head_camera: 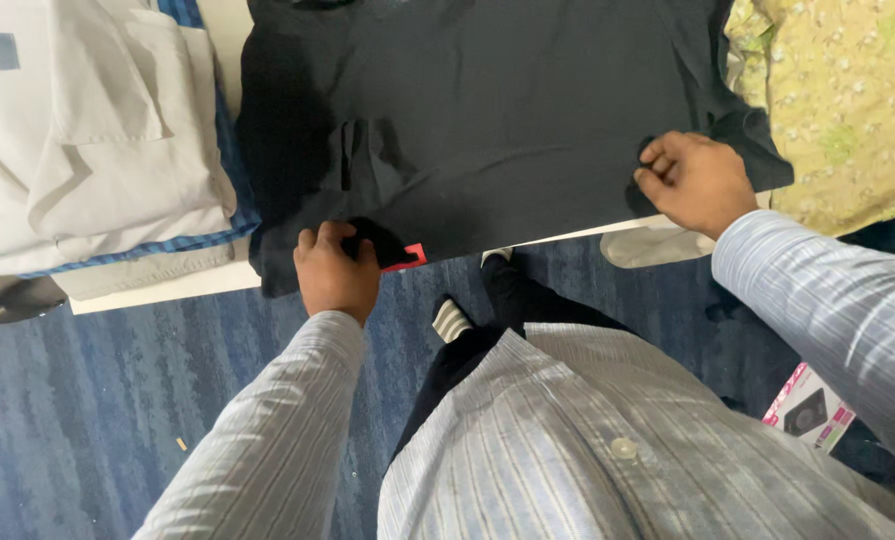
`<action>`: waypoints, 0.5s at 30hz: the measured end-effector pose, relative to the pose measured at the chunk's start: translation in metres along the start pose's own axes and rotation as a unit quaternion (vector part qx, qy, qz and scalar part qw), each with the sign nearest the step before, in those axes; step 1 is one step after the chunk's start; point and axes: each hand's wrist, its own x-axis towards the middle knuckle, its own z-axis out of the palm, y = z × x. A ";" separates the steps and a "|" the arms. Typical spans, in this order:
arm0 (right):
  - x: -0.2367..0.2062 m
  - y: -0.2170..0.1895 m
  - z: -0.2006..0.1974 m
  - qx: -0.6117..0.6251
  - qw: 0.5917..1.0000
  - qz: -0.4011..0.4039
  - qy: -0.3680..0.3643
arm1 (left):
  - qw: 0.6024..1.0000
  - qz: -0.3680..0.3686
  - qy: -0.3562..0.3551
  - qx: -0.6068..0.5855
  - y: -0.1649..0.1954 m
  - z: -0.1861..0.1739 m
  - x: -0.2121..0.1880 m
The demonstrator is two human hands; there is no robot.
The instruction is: The person folds garments one at a time on a table, smoothing each with their hands. They fold a white shirt, a black t-shirt, a patterned yellow-green garment, and a beige item, stacking the finished pieces on the table.
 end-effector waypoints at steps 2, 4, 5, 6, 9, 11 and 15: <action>0.000 0.007 -0.004 -0.011 0.999 0.053 0.004 | 0.993 -0.120 -0.020 0.001 0.010 0.000 0.004; 0.002 0.019 -0.013 -0.016 0.997 0.062 0.032 | 0.998 -0.050 -0.015 0.022 0.020 -0.001 0.005; 0.005 0.025 -0.020 -0.016 0.997 0.045 0.057 | 0.999 -0.014 -0.011 0.033 0.027 -0.002 0.007; 0.008 0.030 -0.025 -0.015 0.996 0.028 0.082 | 1.000 0.022 -0.014 0.016 0.035 0.000 0.009; 0.020 0.039 -0.039 -0.126 0.988 0.011 0.085 | 0.991 0.126 -0.035 -0.030 0.067 0.011 0.026; 0.033 0.041 -0.046 -0.178 0.983 0.038 -0.014 | 0.981 0.177 -0.061 -0.049 0.087 0.023 0.038; 0.049 0.039 -0.050 -0.293 0.941 0.082 -0.148 | 0.975 0.091 -0.201 0.009 0.111 0.038 0.053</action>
